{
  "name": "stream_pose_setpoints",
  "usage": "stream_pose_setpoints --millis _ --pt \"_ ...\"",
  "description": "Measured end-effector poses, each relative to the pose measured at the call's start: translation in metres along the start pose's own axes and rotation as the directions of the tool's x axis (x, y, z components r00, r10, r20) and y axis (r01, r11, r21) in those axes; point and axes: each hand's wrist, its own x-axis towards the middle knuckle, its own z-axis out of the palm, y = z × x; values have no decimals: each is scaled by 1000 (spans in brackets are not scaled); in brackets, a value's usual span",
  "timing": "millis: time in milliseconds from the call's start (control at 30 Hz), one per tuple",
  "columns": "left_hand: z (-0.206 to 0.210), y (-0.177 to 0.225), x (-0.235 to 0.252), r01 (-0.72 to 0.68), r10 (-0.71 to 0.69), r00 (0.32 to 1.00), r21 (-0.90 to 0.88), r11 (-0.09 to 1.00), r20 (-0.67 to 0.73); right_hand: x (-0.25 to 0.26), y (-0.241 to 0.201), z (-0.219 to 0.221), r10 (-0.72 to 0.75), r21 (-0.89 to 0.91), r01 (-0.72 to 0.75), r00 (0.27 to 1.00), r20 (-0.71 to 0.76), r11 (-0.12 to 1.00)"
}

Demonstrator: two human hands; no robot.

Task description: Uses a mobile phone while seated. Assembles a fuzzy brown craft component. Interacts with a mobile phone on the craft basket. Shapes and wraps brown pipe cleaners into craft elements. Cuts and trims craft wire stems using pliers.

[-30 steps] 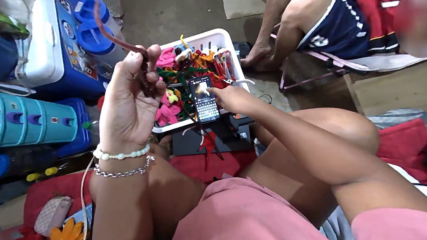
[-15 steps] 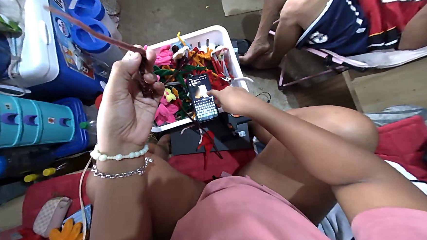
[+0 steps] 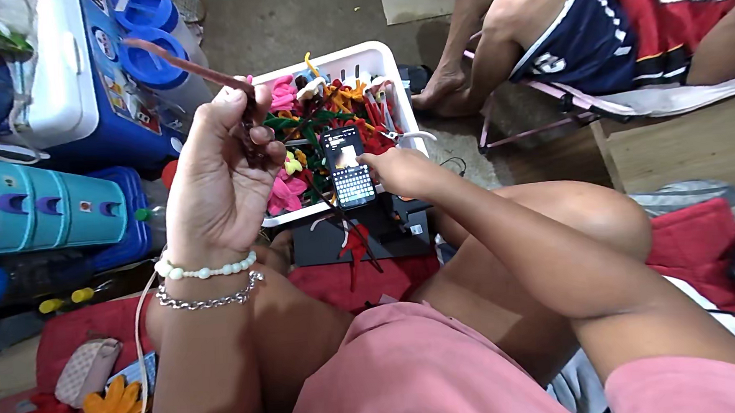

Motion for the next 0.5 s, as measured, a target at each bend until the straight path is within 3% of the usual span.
stream_pose_setpoints --millis 500 --pt "2 1 -1 6 -6 1000 -1 1000 -8 -2 -2 0 0 -17 0 1000 1 1000"
